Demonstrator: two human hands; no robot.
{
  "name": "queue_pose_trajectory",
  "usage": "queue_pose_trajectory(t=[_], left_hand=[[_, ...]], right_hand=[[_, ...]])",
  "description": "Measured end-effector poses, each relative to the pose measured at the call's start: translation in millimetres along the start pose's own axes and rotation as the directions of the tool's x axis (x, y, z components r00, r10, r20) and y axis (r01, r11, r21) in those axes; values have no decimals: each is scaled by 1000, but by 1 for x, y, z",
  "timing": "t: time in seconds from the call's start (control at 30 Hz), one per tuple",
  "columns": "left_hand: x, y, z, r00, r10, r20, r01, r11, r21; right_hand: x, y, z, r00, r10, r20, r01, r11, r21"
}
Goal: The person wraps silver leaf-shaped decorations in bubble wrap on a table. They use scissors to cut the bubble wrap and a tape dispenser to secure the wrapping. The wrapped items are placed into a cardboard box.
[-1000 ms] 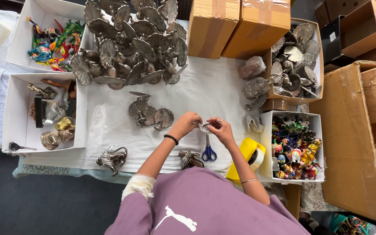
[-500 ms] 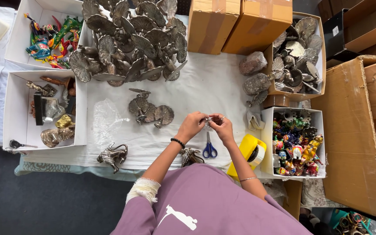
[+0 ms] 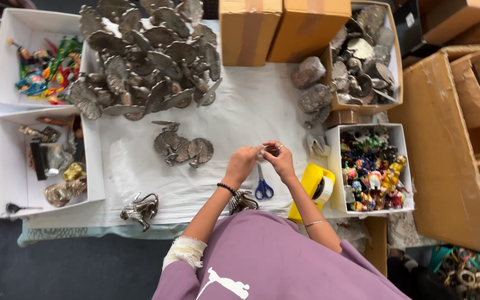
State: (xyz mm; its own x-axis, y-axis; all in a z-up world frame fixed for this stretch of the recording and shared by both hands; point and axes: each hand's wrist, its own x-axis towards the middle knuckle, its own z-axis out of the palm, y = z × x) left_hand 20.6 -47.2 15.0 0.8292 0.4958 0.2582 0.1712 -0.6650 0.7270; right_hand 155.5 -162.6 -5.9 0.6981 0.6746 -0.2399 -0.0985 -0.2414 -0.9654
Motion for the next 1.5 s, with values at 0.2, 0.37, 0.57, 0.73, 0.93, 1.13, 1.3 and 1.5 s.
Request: queue_pose_trajectory(t=[0.2, 0.37, 0.57, 0.73, 0.93, 1.13, 1.3, 1.5], left_hand=[[19, 6, 5, 982, -181, 51, 184, 981, -55], [25, 7, 0, 975, -220, 28, 219, 975, 41], [38, 5, -5, 955, -271, 121, 264, 962, 71], [44, 16, -9, 964, -233, 127, 214, 966, 147], [44, 14, -19, 967, -219, 133, 194, 965, 174], [36, 6, -27, 974, -209, 88, 195, 971, 141], [35, 10, -31, 959, -271, 84, 263, 960, 98], [37, 17, -23, 966, -252, 63, 244, 963, 118]], right_hand=[[-10, 0, -13, 997, -33, 73, 30, 998, 52], [-73, -14, -74, 974, -117, -194, 136, 987, 88], [-206, 41, -130, 664, -17, -748, 57, 998, 28], [-249, 61, -114, 604, 7, -797, -193, 972, -137], [-226, 84, -106, 737, 565, -371, -402, 807, 432], [-229, 89, -95, 818, 494, -296, -280, 790, 545], [-259, 135, -81, 886, 189, -424, 89, 826, 556], [-260, 158, -78, 868, 42, -496, 138, 937, 320]])
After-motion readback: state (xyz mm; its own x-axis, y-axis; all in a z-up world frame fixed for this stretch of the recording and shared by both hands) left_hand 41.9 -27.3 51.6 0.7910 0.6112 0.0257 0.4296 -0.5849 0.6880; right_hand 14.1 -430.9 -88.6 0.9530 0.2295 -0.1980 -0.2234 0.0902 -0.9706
